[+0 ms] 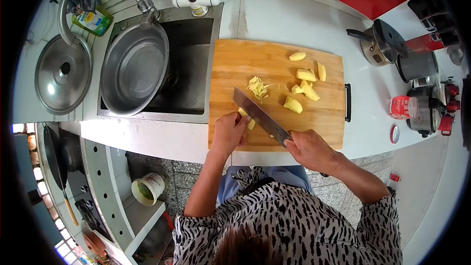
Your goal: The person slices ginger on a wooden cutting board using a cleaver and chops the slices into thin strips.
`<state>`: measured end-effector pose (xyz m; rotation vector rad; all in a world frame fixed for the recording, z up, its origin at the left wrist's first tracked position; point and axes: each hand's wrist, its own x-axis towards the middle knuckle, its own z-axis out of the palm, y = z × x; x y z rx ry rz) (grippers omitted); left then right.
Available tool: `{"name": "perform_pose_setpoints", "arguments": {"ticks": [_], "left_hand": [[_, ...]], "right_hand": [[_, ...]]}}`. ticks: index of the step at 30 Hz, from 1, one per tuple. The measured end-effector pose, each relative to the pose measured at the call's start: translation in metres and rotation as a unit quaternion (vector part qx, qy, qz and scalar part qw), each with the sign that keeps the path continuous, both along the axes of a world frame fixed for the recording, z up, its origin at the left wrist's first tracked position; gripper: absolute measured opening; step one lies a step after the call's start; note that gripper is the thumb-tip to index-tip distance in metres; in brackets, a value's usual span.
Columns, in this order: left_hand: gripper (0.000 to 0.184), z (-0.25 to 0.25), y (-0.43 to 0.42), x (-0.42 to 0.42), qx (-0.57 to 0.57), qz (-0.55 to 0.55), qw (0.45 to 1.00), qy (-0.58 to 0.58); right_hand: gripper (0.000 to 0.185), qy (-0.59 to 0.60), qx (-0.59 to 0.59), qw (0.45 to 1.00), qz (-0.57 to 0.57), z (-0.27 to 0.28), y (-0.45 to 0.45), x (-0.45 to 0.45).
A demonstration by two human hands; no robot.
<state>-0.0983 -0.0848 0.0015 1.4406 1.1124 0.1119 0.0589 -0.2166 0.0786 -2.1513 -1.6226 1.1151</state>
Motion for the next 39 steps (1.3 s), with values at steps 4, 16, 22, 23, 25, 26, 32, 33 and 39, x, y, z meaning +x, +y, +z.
{"name": "perform_pose_setpoints", "arguments": {"ticks": [4,16,22,23,25,26,32,33,39], "left_hand": [[0.029,-0.001,0.001,-0.001,-0.020,0.004,1.000,-0.009],[0.030,-0.004,0.005,-0.002,-0.038,-0.008,0.999,-0.020],[0.030,-0.003,0.007,-0.002,-0.055,-0.001,0.998,-0.023],[0.030,-0.003,0.006,-0.003,-0.055,0.001,0.998,-0.023],[0.030,-0.004,0.006,-0.004,-0.048,-0.003,0.998,-0.033],[0.030,-0.005,0.006,-0.003,-0.047,-0.005,0.998,-0.033],[0.029,-0.004,0.006,-0.003,-0.052,-0.006,0.998,-0.027],[0.029,-0.004,0.007,-0.003,-0.054,-0.004,0.998,-0.031],[0.030,-0.006,0.006,-0.003,-0.046,-0.003,0.998,-0.039]], "right_hand": [[0.023,0.014,-0.014,1.000,-0.005,0.003,0.003,-0.003],[0.022,0.006,0.005,1.000,-0.019,-0.012,0.006,-0.010],[0.026,0.033,-0.007,0.999,-0.031,-0.005,0.002,-0.006],[0.026,0.029,0.015,0.999,-0.028,-0.012,0.001,-0.010],[0.026,0.026,0.037,0.999,-0.026,-0.029,0.004,-0.018],[0.024,0.008,0.052,0.998,-0.025,-0.039,0.006,-0.023],[0.024,0.013,0.034,0.999,-0.032,-0.028,0.006,-0.009],[0.025,0.036,0.040,0.998,-0.028,-0.023,0.003,-0.005],[0.025,0.041,0.016,0.999,-0.020,-0.014,0.002,-0.002]]}}
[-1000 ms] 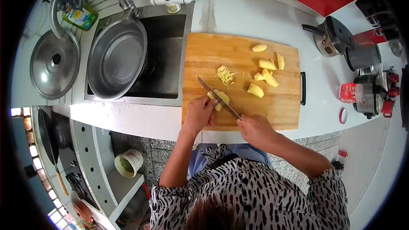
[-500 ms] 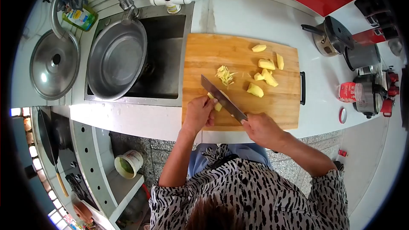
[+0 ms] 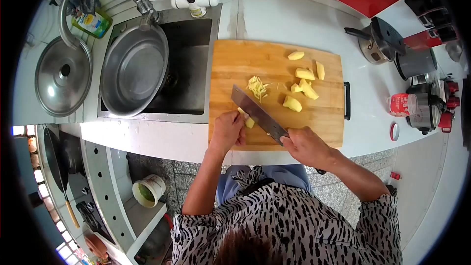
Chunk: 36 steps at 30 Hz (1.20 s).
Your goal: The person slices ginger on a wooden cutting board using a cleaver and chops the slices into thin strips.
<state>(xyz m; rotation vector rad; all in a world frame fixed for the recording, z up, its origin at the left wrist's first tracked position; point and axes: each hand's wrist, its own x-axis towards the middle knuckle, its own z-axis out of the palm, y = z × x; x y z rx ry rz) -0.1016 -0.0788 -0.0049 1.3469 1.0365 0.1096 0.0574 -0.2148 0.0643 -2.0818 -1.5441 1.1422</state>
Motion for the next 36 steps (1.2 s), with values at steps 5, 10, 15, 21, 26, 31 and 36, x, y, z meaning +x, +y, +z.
{"name": "perform_pose_setpoints", "arguments": {"ticks": [5,10,15,21,26,31,36], "left_hand": [[0.032,0.001,0.000,0.001,0.014,-0.007,1.000,-0.005],[0.029,-0.001,-0.002,0.000,0.001,0.007,1.000,-0.006],[0.029,0.003,-0.001,0.001,-0.005,0.010,1.000,-0.002],[0.029,0.003,-0.001,0.000,0.003,0.003,1.000,0.005],[0.028,0.003,-0.002,-0.002,-0.014,0.006,1.000,-0.003],[0.026,0.000,-0.006,-0.003,0.014,0.017,1.000,-0.012],[0.028,0.005,-0.016,-0.003,0.150,-0.021,0.988,0.023]], "right_hand": [[0.022,-0.041,0.039,0.998,-0.012,-0.031,0.006,-0.024],[0.019,-0.020,0.046,0.998,-0.026,-0.027,0.003,-0.012],[0.017,0.000,-0.010,1.000,-0.016,-0.006,-0.001,0.000],[0.027,0.004,0.006,1.000,-0.004,0.002,-0.002,0.001],[0.025,-0.013,0.043,0.999,-0.015,-0.033,0.003,-0.020],[0.026,-0.062,0.090,0.993,-0.047,-0.040,0.006,-0.030],[0.025,-0.034,0.045,0.998,-0.025,-0.037,0.010,-0.021]]}}
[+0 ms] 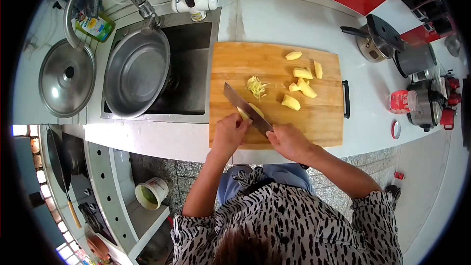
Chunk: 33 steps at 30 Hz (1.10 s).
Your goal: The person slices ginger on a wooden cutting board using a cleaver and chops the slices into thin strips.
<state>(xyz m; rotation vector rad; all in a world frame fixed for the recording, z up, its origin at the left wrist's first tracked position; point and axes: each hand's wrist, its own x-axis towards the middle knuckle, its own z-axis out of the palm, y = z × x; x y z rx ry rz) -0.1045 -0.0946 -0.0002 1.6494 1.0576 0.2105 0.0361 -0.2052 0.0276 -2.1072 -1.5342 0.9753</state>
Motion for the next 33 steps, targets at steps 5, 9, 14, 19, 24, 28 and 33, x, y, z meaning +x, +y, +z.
{"name": "perform_pose_setpoints", "arguments": {"ticks": [5,9,14,19,24,28,33], "left_hand": [[0.031,0.004,0.004,-0.002,-0.020,-0.008,0.999,0.030],[0.030,-0.001,0.008,-0.003,-0.042,-0.033,0.998,0.015],[0.031,0.002,0.015,0.000,-0.067,-0.047,0.996,0.032],[0.033,0.002,0.017,0.001,-0.073,-0.054,0.995,0.051],[0.033,0.004,0.016,-0.001,-0.066,-0.059,0.994,0.057],[0.032,0.005,0.016,-0.001,-0.063,-0.061,0.995,0.053],[0.032,0.001,0.016,-0.003,-0.059,-0.067,0.995,0.047]], "right_hand": [[0.025,0.064,-0.043,0.997,-0.013,0.025,0.006,0.009],[0.022,0.029,-0.023,0.999,0.028,0.025,-0.003,0.015],[0.022,0.012,0.002,1.000,0.022,0.021,-0.008,0.014],[0.021,0.056,-0.092,0.994,-0.015,0.026,-0.004,0.011],[0.028,0.009,0.053,0.998,0.018,0.020,-0.017,0.011],[0.028,0.005,0.038,0.999,0.024,0.026,-0.019,0.013],[0.027,-0.001,0.010,0.999,0.032,0.031,-0.018,0.014]]}}
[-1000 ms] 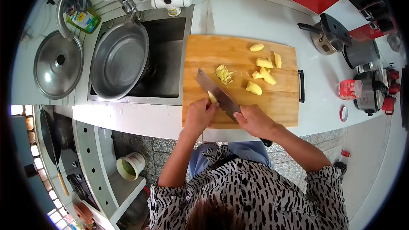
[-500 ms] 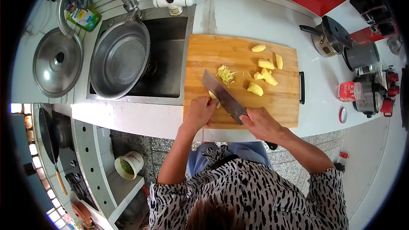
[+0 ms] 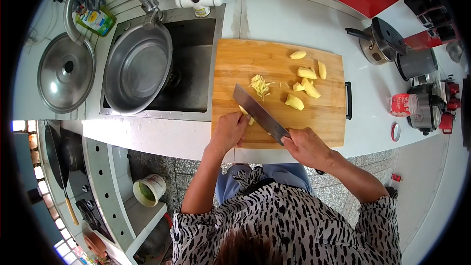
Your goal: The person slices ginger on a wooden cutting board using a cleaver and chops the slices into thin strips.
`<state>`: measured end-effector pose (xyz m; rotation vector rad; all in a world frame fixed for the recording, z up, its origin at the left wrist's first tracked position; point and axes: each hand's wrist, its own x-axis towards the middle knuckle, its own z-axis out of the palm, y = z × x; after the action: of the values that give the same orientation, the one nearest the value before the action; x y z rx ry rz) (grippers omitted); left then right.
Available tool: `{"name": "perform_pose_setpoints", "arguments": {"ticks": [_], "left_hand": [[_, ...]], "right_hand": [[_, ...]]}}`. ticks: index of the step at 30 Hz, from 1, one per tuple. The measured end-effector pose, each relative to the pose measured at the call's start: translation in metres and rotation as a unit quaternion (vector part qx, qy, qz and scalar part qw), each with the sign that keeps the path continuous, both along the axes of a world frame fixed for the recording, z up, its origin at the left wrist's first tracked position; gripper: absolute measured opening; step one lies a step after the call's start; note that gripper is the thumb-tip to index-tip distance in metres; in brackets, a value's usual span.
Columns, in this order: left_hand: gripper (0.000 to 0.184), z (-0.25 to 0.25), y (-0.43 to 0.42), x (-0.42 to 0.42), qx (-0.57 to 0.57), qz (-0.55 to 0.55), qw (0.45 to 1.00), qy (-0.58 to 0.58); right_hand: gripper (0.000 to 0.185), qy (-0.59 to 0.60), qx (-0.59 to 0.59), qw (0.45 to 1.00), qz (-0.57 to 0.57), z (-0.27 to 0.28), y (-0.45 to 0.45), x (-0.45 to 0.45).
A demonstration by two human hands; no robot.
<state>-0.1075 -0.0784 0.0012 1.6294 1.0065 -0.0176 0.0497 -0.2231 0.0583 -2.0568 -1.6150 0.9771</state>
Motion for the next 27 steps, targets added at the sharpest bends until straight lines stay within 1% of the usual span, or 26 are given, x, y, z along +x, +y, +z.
{"name": "perform_pose_setpoints", "arguments": {"ticks": [4,7,8,9,11,13,16,18,21,27], "left_hand": [[0.032,-0.001,0.002,0.000,-0.003,-0.012,1.000,-0.003],[0.031,0.000,0.002,0.000,-0.011,-0.014,1.000,0.000],[0.031,0.000,0.002,0.000,-0.009,-0.017,1.000,0.001],[0.031,-0.001,0.003,0.000,0.004,-0.029,1.000,0.002],[0.031,-0.004,0.004,0.000,0.021,-0.041,0.999,0.003],[0.031,-0.006,0.003,0.000,-0.012,-0.004,1.000,0.002],[0.029,0.001,0.002,0.001,-0.012,-0.008,1.000,0.005],[0.029,-0.003,0.003,-0.001,-0.023,-0.009,1.000,-0.001],[0.029,-0.001,0.003,0.000,-0.042,-0.004,0.999,-0.009],[0.032,0.001,0.004,0.000,-0.052,0.001,0.999,-0.003]], "right_hand": [[0.026,-0.010,0.006,1.000,0.007,-0.007,0.000,-0.001],[0.024,0.021,-0.010,1.000,-0.014,-0.015,0.010,-0.015],[0.024,0.003,0.002,1.000,-0.015,-0.022,0.015,-0.020],[0.024,-0.015,0.015,1.000,-0.016,-0.026,0.017,-0.021],[0.025,-0.005,0.010,1.000,-0.024,-0.025,0.021,-0.019],[0.025,0.004,0.004,0.999,-0.031,-0.021,0.020,-0.017],[0.027,0.010,0.008,1.000,-0.019,-0.008,0.010,-0.006],[0.018,0.028,-0.029,0.999,-0.030,-0.004,0.007,-0.002],[0.018,0.013,-0.053,0.998,-0.011,-0.004,0.004,0.001],[0.017,0.038,-0.017,0.999,-0.023,-0.020,0.009,-0.008]]}}
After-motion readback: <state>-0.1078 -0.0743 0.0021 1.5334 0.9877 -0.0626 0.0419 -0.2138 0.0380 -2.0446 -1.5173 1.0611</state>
